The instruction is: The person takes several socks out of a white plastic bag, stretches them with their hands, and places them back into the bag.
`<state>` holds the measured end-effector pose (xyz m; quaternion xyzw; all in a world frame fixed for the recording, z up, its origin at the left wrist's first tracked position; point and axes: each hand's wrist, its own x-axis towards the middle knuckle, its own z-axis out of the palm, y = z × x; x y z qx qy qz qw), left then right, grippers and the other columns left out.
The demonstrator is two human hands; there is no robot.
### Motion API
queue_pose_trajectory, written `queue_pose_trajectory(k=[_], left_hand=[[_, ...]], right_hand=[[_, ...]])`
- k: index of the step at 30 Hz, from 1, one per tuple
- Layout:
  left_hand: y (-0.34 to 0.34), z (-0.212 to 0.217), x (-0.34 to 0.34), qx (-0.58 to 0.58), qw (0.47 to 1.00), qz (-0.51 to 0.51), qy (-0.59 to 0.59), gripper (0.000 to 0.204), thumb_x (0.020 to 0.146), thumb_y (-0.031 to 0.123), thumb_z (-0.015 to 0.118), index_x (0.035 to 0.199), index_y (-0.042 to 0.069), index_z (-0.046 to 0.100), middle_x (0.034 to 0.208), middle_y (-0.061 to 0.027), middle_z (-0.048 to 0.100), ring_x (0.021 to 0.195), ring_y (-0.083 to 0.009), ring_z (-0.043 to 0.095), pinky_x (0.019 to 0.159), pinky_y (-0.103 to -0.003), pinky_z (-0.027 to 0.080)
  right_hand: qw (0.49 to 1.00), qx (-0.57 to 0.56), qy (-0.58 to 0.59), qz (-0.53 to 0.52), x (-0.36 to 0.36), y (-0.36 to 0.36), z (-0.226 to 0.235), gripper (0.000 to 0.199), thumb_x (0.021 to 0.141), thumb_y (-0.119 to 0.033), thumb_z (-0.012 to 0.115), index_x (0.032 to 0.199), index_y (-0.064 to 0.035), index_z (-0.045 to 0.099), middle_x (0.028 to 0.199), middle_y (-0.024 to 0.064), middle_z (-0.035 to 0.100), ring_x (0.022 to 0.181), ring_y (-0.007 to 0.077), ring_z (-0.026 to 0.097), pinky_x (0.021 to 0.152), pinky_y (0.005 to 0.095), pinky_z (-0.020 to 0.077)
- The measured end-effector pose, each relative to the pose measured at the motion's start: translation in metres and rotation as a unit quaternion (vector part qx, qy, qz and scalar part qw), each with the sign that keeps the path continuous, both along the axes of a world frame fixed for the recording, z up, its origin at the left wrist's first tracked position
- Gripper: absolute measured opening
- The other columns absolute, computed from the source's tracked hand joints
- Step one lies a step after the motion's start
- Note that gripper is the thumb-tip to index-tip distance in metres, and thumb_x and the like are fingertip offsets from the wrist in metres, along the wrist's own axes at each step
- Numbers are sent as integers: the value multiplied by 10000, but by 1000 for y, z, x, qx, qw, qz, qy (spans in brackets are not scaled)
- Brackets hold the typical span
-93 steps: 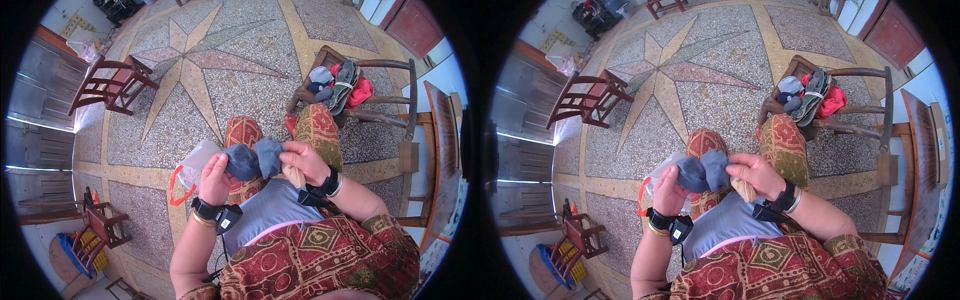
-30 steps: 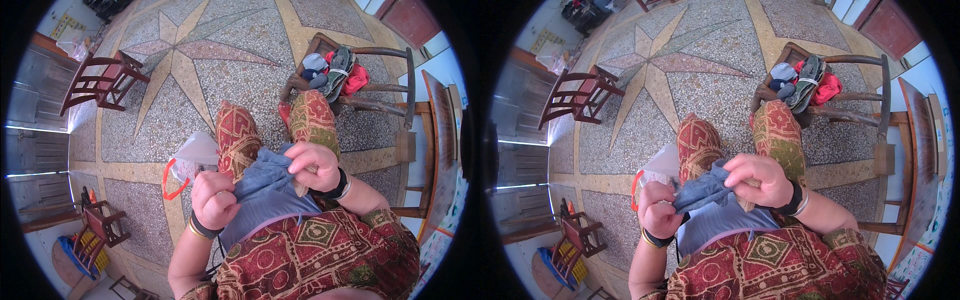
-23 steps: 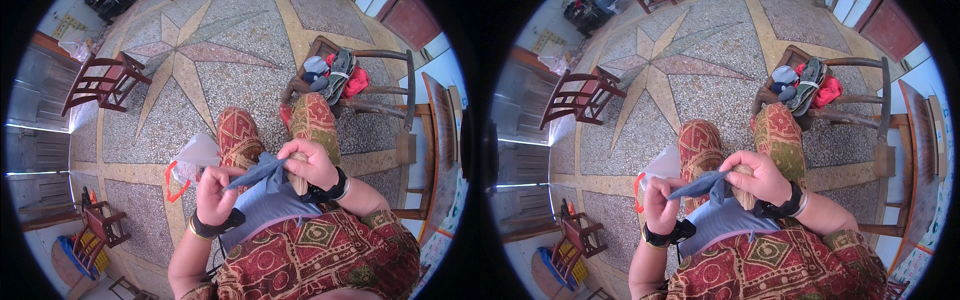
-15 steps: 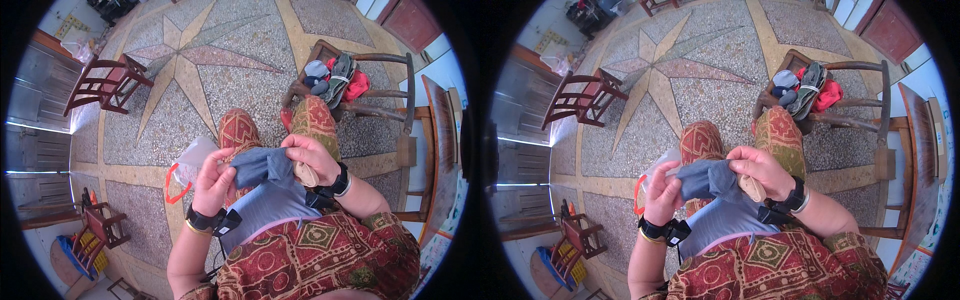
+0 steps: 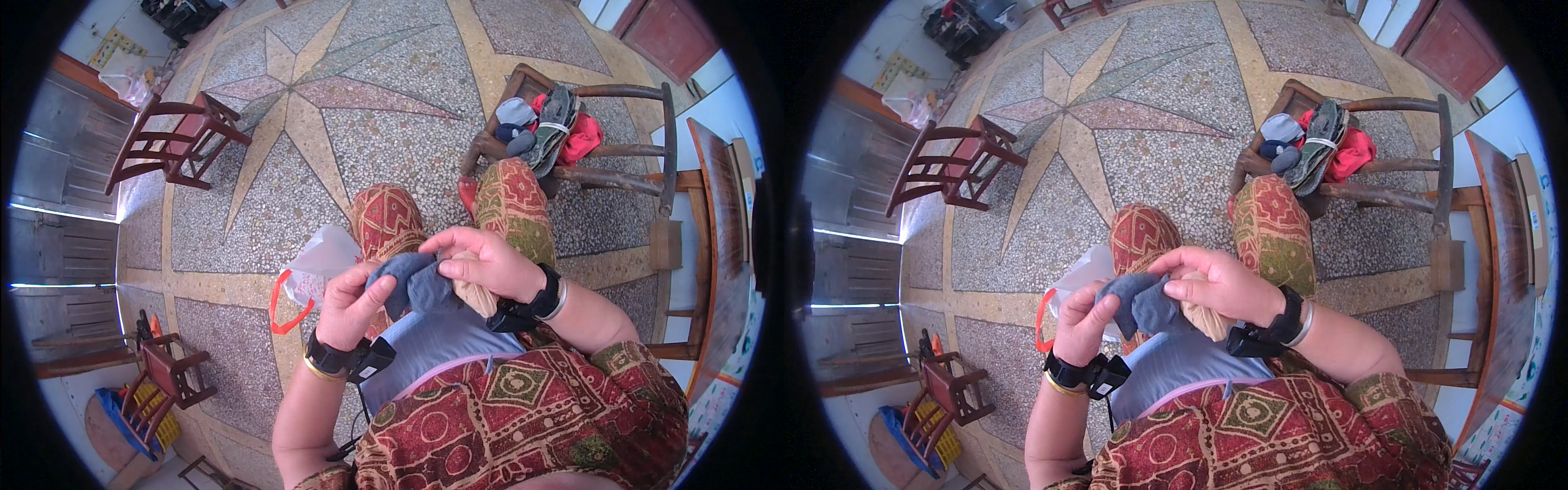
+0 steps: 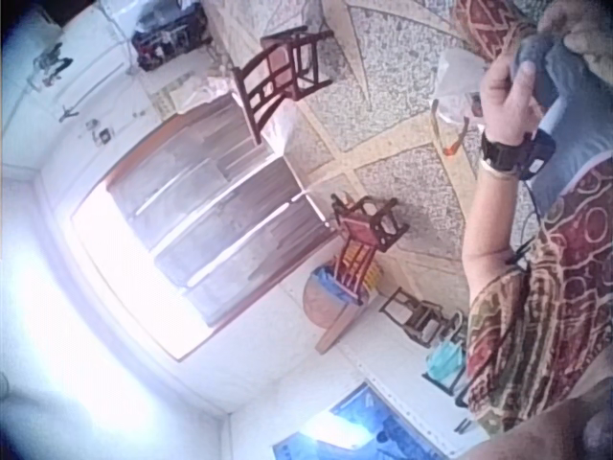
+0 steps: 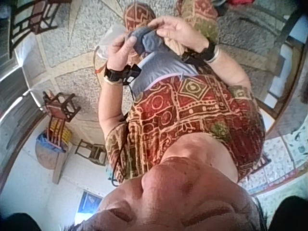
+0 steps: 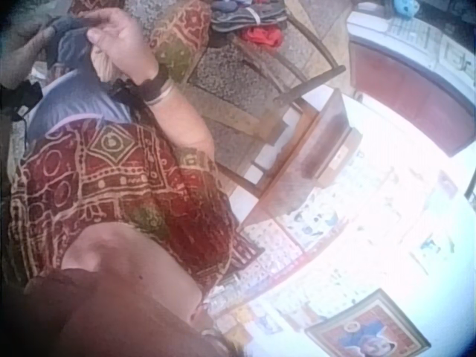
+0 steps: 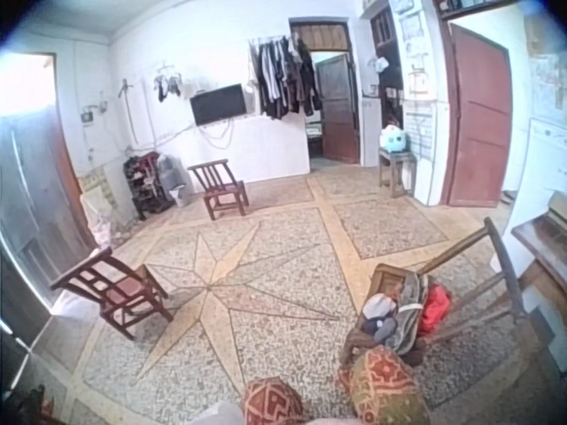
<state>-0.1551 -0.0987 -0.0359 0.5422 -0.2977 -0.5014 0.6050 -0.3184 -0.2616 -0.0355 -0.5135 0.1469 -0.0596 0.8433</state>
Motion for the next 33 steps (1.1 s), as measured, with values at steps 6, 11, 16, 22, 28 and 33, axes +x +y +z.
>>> queue_pose_trajectory(k=[6,11,16,22,28,33], left_hand=[[1,-5,-1,51,994,98,-22,187,911,150,544,980,-7,619,828,-4,619,735,-59,554,661,-209,457],[-4,-12,-8,24,993,86,72,256,930,175,506,1091,-9,580,965,-54,634,840,-108,599,736,-257,496],[-2,-10,-11,-7,987,30,159,291,927,174,502,1155,1,549,1073,-70,608,925,-136,594,796,-291,492],[0,-9,-12,-40,996,-7,85,267,865,132,593,1110,29,561,1065,-47,609,962,-141,576,835,-296,464],[1,-10,-9,-17,998,28,57,219,858,89,584,1067,34,543,1049,-47,596,960,-137,559,857,-293,442],[4,-5,0,-26,974,121,188,182,881,60,484,1053,10,516,1028,-84,600,969,-168,570,869,-315,447]], right_hand=[[996,36,75,18,-5,-8,-9,257,884,-105,563,1117,-5,521,886,16,612,800,69,580,714,218,481],[980,196,-19,18,-12,-9,-10,188,898,-118,546,1070,-43,523,818,-9,601,693,33,553,601,190,454],[985,163,-43,25,-8,-3,-9,197,917,-129,521,1101,-61,499,867,-7,592,744,24,537,634,185,439],[999,36,-7,5,3,3,-10,169,916,-123,514,1066,-47,503,864,-6,576,728,30,536,632,180,441],[997,64,-28,29,7,3,-13,275,913,-156,536,1154,-28,506,939,-3,583,796,36,529,691,198,446],[994,-61,16,90,3,-11,-30,351,859,-183,616,1151,-11,521,943,19,602,837,66,551,732,218,457]])
